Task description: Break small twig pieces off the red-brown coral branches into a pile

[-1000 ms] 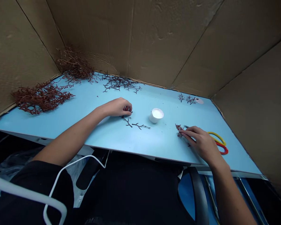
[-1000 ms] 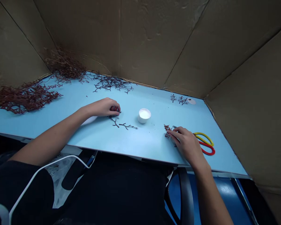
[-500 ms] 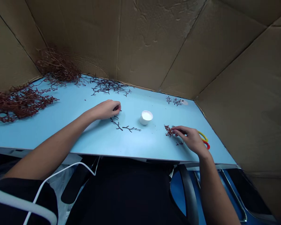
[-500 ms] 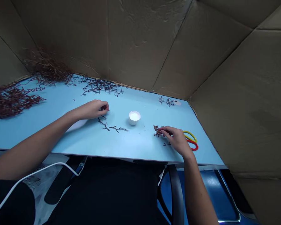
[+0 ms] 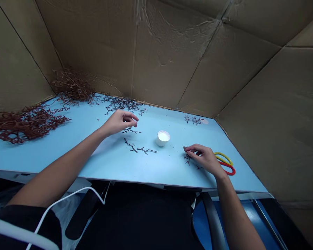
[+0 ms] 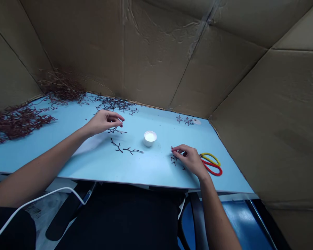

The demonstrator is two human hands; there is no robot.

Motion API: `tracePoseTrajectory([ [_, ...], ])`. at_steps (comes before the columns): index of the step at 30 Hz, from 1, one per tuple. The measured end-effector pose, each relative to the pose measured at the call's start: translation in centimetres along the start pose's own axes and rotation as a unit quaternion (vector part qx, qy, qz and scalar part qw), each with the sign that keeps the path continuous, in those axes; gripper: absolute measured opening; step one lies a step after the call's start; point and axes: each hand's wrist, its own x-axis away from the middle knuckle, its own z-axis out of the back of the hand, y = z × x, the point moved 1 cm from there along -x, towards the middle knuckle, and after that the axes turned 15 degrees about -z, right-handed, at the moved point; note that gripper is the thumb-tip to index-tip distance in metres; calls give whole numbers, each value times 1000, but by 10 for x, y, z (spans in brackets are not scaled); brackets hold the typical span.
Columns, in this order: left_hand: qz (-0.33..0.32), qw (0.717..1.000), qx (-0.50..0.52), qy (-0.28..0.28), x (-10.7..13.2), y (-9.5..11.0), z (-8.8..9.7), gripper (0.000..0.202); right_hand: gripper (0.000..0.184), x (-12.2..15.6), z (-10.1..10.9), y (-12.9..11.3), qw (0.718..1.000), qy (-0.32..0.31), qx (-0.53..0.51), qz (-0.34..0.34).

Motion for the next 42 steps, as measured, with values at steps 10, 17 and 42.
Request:
tracePoseTrajectory([
  [10,4,989,144,18,5,3,-29,19,24,5,-20,-22,998,19,22,56],
  [17,-36,994,97,-28,8,-9,-43,20,16,11,-48,-31,990,-17,110,90],
  [42,-4,939,343,12,17,20,-60,36,29,-16,-68,-124,958,-6,-262,117],
])
